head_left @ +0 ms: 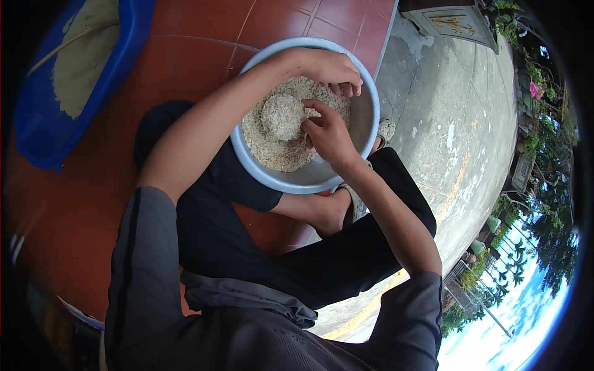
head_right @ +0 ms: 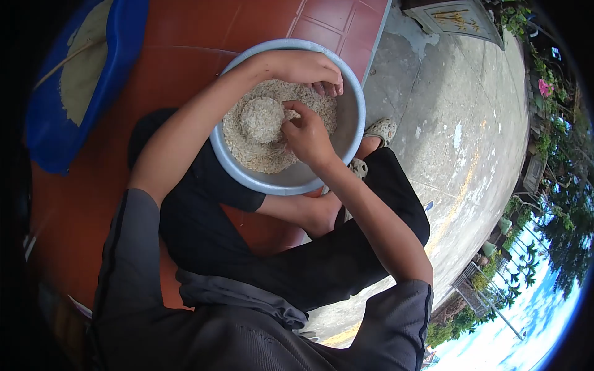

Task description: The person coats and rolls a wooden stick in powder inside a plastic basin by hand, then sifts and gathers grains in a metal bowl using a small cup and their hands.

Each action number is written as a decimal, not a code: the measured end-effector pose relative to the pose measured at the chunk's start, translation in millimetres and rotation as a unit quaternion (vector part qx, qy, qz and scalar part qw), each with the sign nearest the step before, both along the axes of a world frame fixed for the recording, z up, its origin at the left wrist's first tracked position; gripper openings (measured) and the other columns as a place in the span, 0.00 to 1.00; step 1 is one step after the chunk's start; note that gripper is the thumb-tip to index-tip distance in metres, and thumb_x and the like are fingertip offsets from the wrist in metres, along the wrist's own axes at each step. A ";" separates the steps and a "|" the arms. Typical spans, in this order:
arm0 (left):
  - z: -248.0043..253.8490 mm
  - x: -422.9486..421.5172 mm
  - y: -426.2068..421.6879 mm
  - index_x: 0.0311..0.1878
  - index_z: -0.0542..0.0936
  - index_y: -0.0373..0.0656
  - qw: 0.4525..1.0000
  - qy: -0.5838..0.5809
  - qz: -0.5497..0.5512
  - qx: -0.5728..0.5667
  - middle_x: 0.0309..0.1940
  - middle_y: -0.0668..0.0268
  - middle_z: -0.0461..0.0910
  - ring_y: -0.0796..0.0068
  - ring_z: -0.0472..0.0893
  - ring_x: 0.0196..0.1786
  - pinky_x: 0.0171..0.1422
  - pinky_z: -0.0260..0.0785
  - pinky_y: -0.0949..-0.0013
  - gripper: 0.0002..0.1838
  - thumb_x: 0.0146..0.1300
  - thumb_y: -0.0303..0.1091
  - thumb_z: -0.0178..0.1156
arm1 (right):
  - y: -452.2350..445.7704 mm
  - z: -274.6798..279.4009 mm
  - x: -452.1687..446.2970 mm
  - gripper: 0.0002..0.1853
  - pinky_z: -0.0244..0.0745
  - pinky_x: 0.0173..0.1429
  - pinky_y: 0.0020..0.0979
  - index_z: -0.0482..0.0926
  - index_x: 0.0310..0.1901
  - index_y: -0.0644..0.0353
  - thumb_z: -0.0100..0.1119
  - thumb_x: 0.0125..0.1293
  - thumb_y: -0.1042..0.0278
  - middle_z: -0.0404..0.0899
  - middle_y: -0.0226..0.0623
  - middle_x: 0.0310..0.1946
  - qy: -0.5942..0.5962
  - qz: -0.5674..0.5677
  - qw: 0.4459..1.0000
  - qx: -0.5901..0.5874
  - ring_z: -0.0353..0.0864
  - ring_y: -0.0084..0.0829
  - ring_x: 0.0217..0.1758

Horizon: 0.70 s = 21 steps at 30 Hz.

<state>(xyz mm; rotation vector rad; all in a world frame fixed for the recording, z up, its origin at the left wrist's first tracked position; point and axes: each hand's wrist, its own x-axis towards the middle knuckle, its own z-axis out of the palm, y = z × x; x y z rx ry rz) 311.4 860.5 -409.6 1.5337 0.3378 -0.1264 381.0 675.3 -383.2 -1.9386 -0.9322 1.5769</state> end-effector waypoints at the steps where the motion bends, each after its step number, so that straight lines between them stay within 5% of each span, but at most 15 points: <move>1: -3.2 1.0 0.4 0.64 0.89 0.38 1.000 -0.002 -0.001 0.004 0.62 0.58 0.90 0.63 0.89 0.63 0.71 0.80 0.59 0.23 0.86 0.43 0.50 | 1.9 3.3 0.9 0.23 0.76 0.31 0.32 0.77 0.72 0.66 0.59 0.77 0.75 0.85 0.37 0.30 -0.005 0.003 1.000 0.007 0.80 0.23 0.24; 21: 5.1 -5.8 -2.0 0.64 0.89 0.37 1.000 -0.017 0.018 -0.010 0.59 0.57 0.90 0.65 0.88 0.62 0.71 0.80 0.58 0.24 0.85 0.45 0.52 | 4.0 33.8 47.3 0.18 0.73 0.37 0.26 0.80 0.68 0.64 0.58 0.81 0.74 0.83 0.31 0.33 0.011 -0.028 0.999 0.040 0.78 0.20 0.30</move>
